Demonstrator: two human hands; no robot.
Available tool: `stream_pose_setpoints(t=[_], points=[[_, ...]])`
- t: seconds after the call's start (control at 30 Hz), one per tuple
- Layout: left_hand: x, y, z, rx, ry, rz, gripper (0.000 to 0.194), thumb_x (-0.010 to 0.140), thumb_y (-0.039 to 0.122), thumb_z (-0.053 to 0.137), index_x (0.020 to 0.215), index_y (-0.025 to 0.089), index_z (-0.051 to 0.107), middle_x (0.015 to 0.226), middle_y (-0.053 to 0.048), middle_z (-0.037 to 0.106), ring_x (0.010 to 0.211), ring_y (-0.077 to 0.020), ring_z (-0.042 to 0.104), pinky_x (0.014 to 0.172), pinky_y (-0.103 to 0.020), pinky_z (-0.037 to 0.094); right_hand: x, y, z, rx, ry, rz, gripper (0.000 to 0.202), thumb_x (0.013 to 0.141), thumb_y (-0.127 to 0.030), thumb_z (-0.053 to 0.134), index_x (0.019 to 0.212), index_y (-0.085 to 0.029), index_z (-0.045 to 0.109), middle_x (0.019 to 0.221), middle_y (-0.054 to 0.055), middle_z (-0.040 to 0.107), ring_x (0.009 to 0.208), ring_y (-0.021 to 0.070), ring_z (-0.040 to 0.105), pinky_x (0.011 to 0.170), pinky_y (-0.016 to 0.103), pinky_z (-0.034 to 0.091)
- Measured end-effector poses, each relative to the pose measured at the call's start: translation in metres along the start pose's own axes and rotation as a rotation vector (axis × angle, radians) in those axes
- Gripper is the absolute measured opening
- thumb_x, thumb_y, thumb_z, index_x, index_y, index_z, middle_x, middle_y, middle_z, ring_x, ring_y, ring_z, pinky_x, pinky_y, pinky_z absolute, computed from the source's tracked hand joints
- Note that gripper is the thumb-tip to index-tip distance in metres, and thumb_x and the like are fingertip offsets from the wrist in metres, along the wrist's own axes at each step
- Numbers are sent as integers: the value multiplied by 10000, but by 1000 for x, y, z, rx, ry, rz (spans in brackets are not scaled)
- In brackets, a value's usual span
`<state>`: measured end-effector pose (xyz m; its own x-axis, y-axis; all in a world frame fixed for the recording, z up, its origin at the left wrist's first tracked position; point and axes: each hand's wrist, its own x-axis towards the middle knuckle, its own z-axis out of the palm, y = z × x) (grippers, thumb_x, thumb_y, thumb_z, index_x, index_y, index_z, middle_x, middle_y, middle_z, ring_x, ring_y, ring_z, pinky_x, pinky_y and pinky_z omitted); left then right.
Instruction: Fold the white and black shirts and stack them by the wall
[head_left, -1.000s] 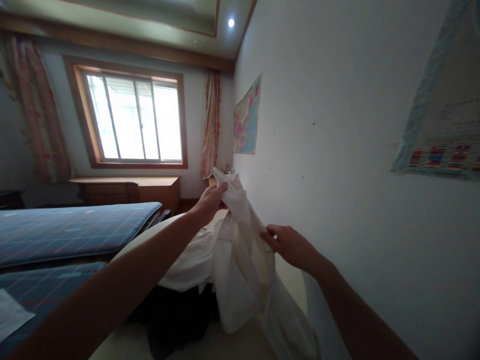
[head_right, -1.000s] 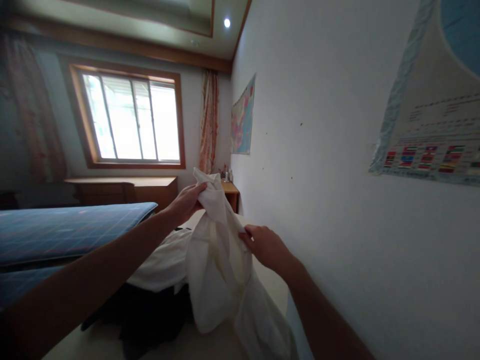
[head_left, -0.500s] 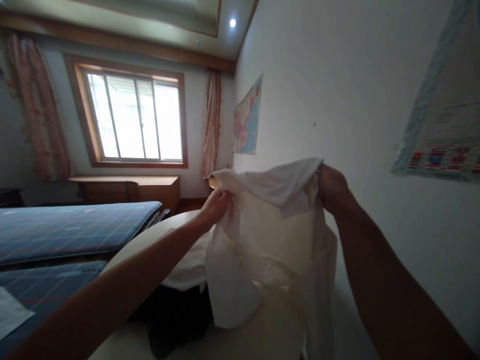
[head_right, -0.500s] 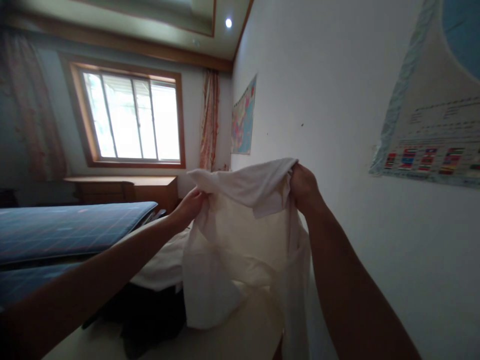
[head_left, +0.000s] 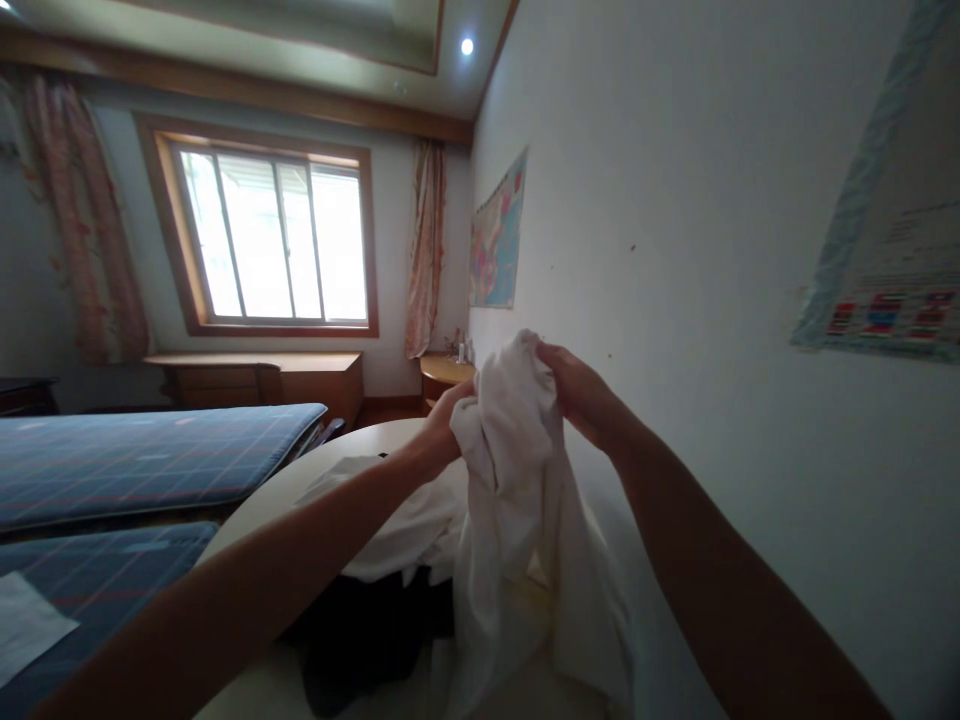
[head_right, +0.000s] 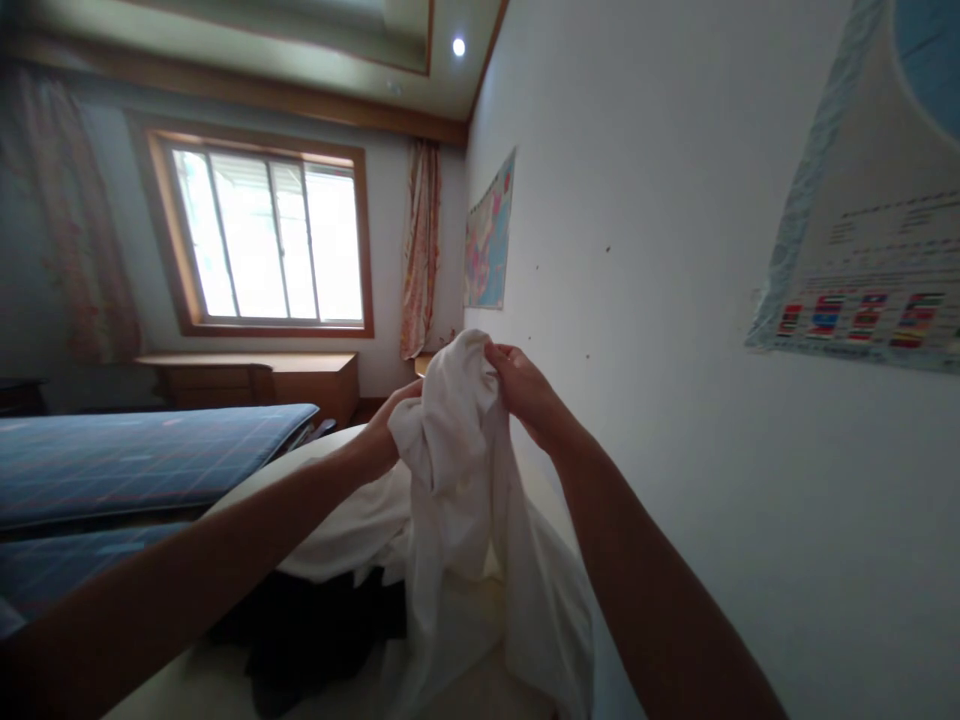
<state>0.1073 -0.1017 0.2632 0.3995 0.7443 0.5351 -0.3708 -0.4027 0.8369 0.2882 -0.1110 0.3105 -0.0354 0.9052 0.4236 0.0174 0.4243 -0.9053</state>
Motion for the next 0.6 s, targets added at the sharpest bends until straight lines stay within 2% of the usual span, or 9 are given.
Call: stream_pose_setpoints(t=[0.1, 0.2, 0.27, 0.33, 0.43, 0.5, 0.57, 0.6], points=[[7, 4, -15, -98, 132, 35, 476, 625, 335, 827, 1043, 158, 686, 911, -56, 747, 864, -226, 688, 782, -318, 536, -18, 14, -9, -181, -142, 87, 507, 794, -697, 584, 941, -214, 532, 749, -11, 614, 561, 109, 550, 469, 216, 389], [12, 9, -24, -142, 186, 64, 452, 592, 325, 839, 977, 145, 686, 843, -57, 739, 825, -219, 687, 765, -322, 544, -39, 29, -8, -448, -340, 75, 467, 778, -621, 663, 927, -192, 556, 748, 9, 630, 605, 131, 594, 512, 229, 433], [15, 11, -25, -138, 183, 73, 438, 589, 319, 837, 960, 142, 687, 834, -58, 735, 823, -218, 686, 755, -320, 546, -48, 36, -6, -604, -379, 21, 367, 819, -533, 658, 923, -189, 587, 792, 30, 657, 644, 148, 621, 574, 254, 472], [18, 13, -26, -124, 178, 83, 430, 596, 318, 830, 962, 143, 688, 845, -58, 735, 823, -213, 683, 744, -309, 548, -51, 39, -9, -717, -352, -1, 278, 890, -470, 577, 887, -192, 598, 786, 39, 668, 649, 157, 630, 599, 266, 480], [19, 15, -27, -95, 207, 136, 434, 627, 330, 804, 1010, 166, 682, 872, -36, 735, 827, -200, 678, 734, -288, 547, -41, 32, -25, -767, -203, 70, 268, 930, -447, 504, 854, -198, 567, 691, 27, 646, 601, 162, 615, 557, 258, 462], [19, 18, -28, -43, 240, 180, 454, 646, 327, 789, 1061, 186, 671, 906, -23, 735, 871, -205, 675, 755, -287, 545, -28, 19, -38, -735, 21, 70, 266, 916, -455, 519, 863, -198, 563, 671, 22, 634, 591, 162, 596, 538, 252, 451], [19, 20, -26, 45, 222, 201, 489, 646, 304, 796, 1101, 185, 665, 967, -33, 734, 958, -224, 663, 818, -302, 538, -15, 3, -48, -623, 279, -26, 247, 883, -446, 559, 903, -200, 577, 702, 19, 635, 622, 163, 587, 538, 248, 449], [18, 20, -24, 85, 186, 198, 512, 643, 293, 803, 1123, 182, 662, 1005, -44, 731, 1002, -233, 654, 858, -313, 529, -9, -6, -50, -501, 347, -84, 251, 872, -446, 566, 936, -203, 579, 729, 18, 640, 643, 165, 591, 543, 249, 456]])
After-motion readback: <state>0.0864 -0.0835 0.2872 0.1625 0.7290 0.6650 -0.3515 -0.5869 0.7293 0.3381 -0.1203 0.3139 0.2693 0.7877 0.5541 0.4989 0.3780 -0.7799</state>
